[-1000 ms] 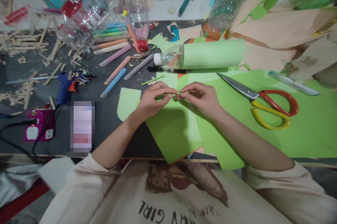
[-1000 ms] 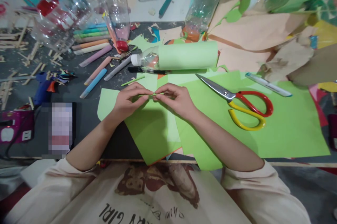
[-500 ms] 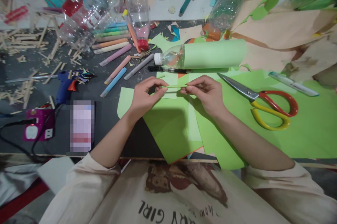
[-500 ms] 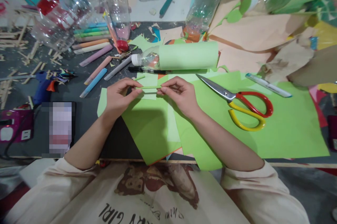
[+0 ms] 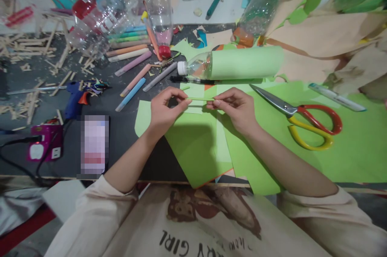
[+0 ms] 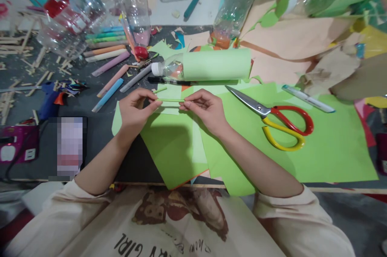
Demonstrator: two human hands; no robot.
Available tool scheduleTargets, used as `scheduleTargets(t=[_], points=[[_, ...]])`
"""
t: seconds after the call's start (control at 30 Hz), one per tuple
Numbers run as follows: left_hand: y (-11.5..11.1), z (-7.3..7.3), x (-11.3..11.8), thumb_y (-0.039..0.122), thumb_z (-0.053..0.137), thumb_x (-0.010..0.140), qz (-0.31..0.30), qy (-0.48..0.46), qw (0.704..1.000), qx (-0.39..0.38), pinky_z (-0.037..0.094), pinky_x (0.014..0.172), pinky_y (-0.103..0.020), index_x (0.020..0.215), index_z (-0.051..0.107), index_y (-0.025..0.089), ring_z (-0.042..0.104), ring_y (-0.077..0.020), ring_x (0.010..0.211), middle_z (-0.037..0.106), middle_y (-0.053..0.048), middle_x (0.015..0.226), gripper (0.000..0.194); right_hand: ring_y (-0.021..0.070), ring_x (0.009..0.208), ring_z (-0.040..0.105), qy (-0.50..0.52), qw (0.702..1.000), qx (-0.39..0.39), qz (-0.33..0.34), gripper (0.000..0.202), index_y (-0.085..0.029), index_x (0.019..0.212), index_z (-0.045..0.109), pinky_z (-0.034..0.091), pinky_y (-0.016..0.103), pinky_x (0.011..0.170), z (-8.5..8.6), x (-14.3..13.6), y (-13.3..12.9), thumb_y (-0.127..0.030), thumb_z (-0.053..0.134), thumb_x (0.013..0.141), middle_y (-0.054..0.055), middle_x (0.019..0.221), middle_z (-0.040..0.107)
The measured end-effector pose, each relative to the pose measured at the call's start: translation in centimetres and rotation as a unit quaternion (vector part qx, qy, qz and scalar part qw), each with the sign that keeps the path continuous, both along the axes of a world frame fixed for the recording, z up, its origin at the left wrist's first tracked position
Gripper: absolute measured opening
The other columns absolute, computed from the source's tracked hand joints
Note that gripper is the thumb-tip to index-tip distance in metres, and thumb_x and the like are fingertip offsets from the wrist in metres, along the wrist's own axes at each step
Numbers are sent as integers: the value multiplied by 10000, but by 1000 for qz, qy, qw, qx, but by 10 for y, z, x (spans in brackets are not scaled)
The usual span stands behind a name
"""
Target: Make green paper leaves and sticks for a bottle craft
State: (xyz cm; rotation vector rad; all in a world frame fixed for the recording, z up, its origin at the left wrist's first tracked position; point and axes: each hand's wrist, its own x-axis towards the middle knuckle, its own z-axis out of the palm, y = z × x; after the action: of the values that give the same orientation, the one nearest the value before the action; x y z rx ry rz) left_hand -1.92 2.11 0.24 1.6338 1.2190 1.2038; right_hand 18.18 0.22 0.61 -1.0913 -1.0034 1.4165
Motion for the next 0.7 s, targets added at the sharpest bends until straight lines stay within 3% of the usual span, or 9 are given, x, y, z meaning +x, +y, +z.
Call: scheduleTargets(t=[0.13, 0.3, 0.47, 0.7], points=[[2, -4, -2, 540, 757, 776, 15, -17, 1000, 3, 532, 680, -268, 838, 581, 213, 610, -122, 713, 621, 8, 773, 377, 170, 677, 751, 11, 1000, 1, -7, 288, -219, 746, 684, 667, 364, 730, -1, 0, 0, -430, 868, 675, 1, 705, 751], [2, -3, -4, 583, 748, 761, -41, 5, 999, -30, 568, 787, -287, 1033, 650, 213, 685, -167, 842, 712, -48, 919, 469, 167, 666, 749, -7, 1000, 10, -2, 296, -223, 741, 687, 662, 345, 713, -1, -1, 0, -455, 860, 678, -5, 688, 739], [-5, 8, 0, 554, 698, 820, -104, 29, 989, -101, 596, 806, -327, 956, 771, 216, 740, -227, 897, 785, -70, 959, 371, 170, 672, 751, -25, 999, 18, 26, 297, -218, 734, 690, 659, 340, 713, 0, -1, -2, -457, 857, 677, -6, 697, 725], [-6, 9, 1, 537, 715, 812, -98, 6, 987, -125, 618, 741, -329, 882, 796, 217, 757, -218, 774, 795, -56, 838, 338, 149, 610, 728, -22, 999, 11, 37, 257, -226, 736, 725, 648, 306, 644, 0, -1, -1, -429, 865, 668, -19, 666, 723]])
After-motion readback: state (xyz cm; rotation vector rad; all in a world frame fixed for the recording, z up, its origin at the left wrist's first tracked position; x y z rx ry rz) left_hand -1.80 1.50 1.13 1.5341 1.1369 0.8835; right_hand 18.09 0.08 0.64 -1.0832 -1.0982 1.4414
